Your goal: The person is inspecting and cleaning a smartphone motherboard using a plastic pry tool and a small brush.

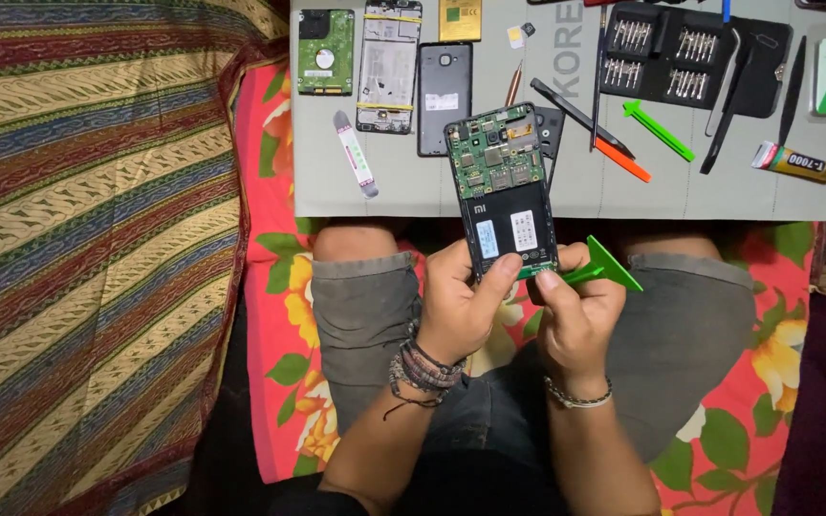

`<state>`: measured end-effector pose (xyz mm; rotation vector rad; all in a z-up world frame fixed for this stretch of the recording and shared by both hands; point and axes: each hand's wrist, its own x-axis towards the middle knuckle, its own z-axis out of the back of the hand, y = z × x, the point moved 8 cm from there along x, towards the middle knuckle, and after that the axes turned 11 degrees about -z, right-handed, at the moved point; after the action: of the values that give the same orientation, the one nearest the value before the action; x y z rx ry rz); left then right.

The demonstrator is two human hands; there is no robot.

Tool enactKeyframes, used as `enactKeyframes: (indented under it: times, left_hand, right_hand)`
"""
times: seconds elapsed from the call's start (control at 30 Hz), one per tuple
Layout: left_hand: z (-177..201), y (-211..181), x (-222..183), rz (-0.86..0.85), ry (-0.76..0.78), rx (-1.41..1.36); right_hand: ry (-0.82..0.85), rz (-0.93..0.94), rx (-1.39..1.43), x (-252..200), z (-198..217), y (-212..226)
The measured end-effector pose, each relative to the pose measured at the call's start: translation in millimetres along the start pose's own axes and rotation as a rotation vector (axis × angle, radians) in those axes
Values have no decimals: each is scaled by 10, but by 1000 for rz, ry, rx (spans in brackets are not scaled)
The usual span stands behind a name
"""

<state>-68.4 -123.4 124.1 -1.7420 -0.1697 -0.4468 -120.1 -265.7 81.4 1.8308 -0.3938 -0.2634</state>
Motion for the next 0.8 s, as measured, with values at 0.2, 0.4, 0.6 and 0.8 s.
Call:
enactKeyframes:
  times: [0.2, 0.4, 0.6, 0.8]
  left_hand:
    - [-21, -7, -21, -48, -5, 40]
    - [-34, 49, -61, -12, -16, -38]
    - [-51, 105, -113, 48, -15, -138]
    - [17, 342, -180, 59, -4, -252]
  right_hand:
    - [-72, 14, 29, -47, 33, -32]
    - [-42, 31, -78, -65, -3, -10]
    - [-71, 83, -120, -104, -19, 77]
    - [-22, 153, -179, -152, -29, 50]
